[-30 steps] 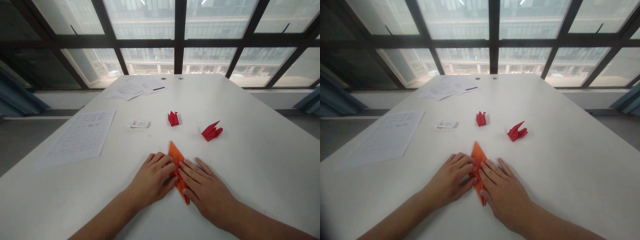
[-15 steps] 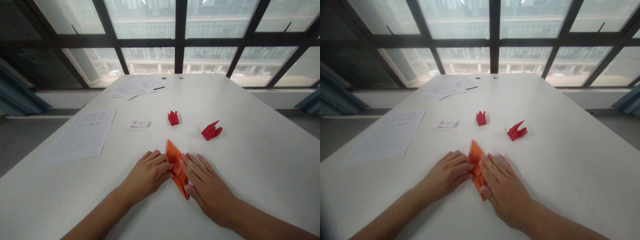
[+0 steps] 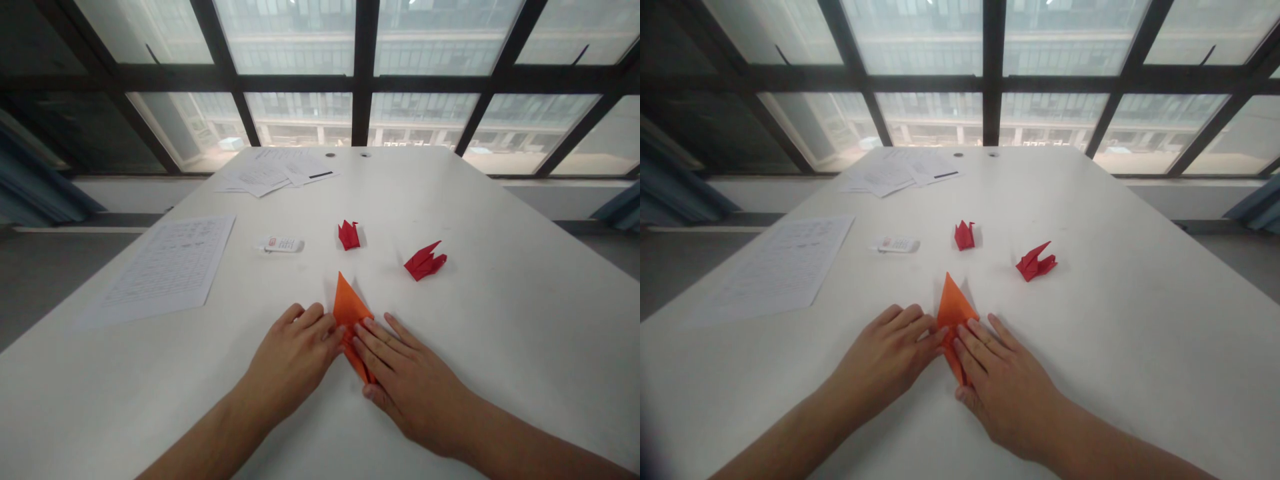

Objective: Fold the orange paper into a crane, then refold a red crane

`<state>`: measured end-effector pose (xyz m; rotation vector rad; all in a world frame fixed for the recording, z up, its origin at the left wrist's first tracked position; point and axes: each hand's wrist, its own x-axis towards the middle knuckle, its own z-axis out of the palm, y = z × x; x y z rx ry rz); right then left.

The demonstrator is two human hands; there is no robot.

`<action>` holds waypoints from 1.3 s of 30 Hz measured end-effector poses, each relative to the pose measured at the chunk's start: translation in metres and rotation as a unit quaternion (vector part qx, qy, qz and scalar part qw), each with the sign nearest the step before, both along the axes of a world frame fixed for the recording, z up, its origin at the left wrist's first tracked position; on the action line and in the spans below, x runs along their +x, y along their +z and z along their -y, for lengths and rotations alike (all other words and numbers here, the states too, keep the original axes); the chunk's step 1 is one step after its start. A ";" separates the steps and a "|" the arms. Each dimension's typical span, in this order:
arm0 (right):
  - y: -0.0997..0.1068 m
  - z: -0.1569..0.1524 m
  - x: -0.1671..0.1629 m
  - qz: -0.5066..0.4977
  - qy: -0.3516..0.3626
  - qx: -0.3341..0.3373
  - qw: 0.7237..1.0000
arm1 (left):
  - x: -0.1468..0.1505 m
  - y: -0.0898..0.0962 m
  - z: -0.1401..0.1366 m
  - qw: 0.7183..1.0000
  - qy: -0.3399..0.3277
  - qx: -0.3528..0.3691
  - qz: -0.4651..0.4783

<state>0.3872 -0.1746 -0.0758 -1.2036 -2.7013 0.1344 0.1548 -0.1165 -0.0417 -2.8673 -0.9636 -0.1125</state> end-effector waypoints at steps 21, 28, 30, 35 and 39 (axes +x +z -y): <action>0.001 -0.001 0.003 -0.109 -0.031 -0.074 0.991 | -0.004 -0.009 -0.014 0.981 0.034 -0.125 0.145; -0.006 -0.003 0.005 -0.222 -0.152 -0.056 0.961 | -0.002 -0.022 -0.019 0.963 0.080 -0.160 0.201; -0.005 -0.003 0.003 -0.223 -0.148 -0.054 0.962 | -0.001 -0.023 -0.019 0.959 0.089 -0.161 0.215; 0.001 -0.005 0.000 -0.211 -0.143 -0.042 0.966 | 0.003 -0.021 -0.017 0.973 0.046 -0.146 0.174; 0.004 -0.004 -0.001 -0.195 -0.157 -0.032 0.968 | 0.005 -0.021 -0.017 0.974 0.054 -0.139 0.170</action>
